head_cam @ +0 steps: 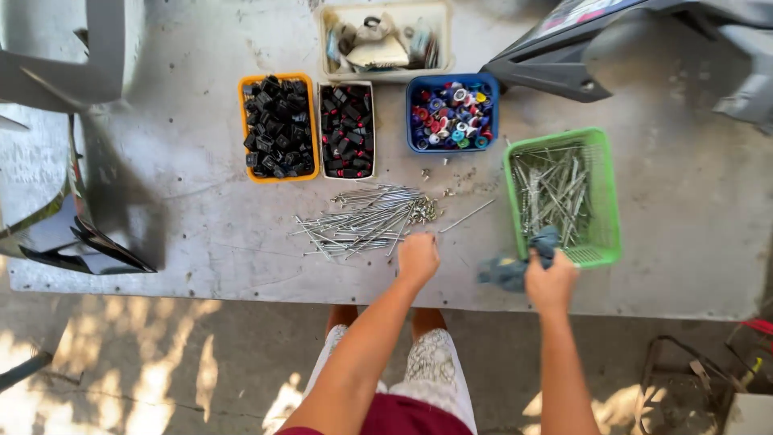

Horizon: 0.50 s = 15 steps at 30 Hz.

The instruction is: Clean motorcycle wheel spokes using a rag and sort them into baskets.

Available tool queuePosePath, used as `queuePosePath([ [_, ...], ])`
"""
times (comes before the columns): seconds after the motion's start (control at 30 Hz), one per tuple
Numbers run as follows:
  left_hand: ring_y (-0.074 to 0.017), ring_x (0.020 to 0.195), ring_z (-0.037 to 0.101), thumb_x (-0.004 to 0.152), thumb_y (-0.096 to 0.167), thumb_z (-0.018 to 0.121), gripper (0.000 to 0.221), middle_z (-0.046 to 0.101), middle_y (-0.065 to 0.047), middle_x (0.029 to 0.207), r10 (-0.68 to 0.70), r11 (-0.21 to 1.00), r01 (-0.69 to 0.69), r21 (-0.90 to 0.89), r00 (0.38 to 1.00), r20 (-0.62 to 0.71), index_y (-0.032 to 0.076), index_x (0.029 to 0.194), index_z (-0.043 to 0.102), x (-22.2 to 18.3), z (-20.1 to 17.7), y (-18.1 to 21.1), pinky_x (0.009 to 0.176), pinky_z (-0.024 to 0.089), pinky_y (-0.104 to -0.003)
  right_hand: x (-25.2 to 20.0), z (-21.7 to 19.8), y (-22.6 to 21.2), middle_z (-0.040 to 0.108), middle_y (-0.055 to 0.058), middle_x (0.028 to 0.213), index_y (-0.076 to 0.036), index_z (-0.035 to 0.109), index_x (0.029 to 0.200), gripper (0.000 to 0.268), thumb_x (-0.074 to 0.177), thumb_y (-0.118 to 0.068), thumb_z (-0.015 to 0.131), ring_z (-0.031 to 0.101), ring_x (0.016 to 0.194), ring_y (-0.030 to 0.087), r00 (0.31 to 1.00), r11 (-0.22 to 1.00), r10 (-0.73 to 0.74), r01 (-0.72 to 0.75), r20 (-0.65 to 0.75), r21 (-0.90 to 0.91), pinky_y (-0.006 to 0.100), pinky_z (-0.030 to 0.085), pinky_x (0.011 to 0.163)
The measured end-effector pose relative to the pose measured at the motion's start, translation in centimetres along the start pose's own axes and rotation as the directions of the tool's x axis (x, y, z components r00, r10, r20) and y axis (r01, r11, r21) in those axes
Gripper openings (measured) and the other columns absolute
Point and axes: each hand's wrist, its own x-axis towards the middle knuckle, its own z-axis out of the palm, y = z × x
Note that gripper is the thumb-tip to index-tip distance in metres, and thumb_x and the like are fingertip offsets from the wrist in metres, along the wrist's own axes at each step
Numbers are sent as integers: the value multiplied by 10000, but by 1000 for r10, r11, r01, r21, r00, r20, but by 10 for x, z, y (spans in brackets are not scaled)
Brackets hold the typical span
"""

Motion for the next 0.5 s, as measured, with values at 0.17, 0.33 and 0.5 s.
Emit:
queuePosePath([
  [0.17,-311,907,692,806,104,742,167,705,-113,928,197,967,-182,180,978,-72,89,973,733,21,18,28,804,545,-436,61,13,39,703,288,929,-38,682,1113,225,974,-198,758,669,944,535,994,982,103,-95,43,-164,626,491,794],
  [0.33,-279,843,622,851,102,723,79,595,-79,875,418,889,-326,323,864,-279,114,912,675,48,70,14,718,491,-417,25,28,96,587,421,1318,58,393,1509,623,1035,-139,746,558,1236,555,989,987,132,-137,-62,-84,645,434,1035],
  [0.5,-234,750,573,783,127,675,76,558,-37,767,493,803,-342,489,841,-223,164,772,610,66,68,24,650,417,-397,-45,21,90,460,460,1398,142,361,1502,519,1128,-136,589,458,1328,550,953,980,180,-151,-243,131,590,354,1143],
])
